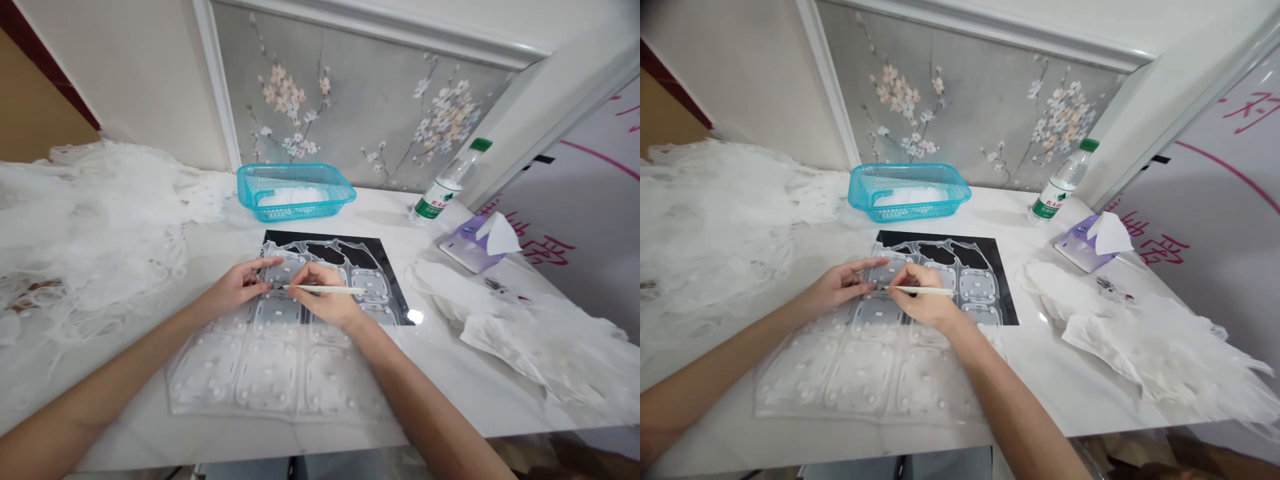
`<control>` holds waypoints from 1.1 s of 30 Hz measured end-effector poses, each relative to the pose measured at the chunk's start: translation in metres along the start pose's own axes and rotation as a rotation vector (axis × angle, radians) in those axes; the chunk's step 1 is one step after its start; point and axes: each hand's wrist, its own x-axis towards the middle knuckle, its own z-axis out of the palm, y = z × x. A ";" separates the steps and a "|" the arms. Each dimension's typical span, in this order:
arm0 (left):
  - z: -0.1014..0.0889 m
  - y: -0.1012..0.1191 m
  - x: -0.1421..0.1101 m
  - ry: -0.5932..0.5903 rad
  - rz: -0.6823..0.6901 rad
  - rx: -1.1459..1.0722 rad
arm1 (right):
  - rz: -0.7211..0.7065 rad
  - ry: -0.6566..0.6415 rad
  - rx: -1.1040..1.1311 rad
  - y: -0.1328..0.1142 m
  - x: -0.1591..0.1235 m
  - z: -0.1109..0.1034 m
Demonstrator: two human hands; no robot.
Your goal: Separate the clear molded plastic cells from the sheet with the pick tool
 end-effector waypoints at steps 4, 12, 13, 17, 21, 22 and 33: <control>0.001 0.004 -0.002 -0.002 0.019 -0.001 | -0.049 -0.031 -0.043 -0.003 -0.002 0.002; 0.001 0.005 -0.003 0.016 0.056 0.009 | -0.208 -0.081 -0.280 -0.002 -0.006 0.006; 0.001 0.005 -0.002 0.014 0.055 0.007 | -0.217 -0.085 -0.298 -0.001 -0.006 0.006; 0.001 0.004 -0.002 0.025 0.049 -0.021 | -0.258 -0.116 -0.376 0.000 -0.006 0.008; 0.001 0.002 -0.002 0.029 0.062 -0.053 | -0.259 -0.140 -0.414 0.000 -0.006 0.008; 0.001 0.002 -0.001 0.025 0.067 -0.063 | -0.249 -0.138 -0.404 -0.001 -0.005 0.007; 0.003 0.008 -0.003 0.031 0.029 -0.152 | -0.178 -0.079 -0.198 -0.014 -0.005 0.000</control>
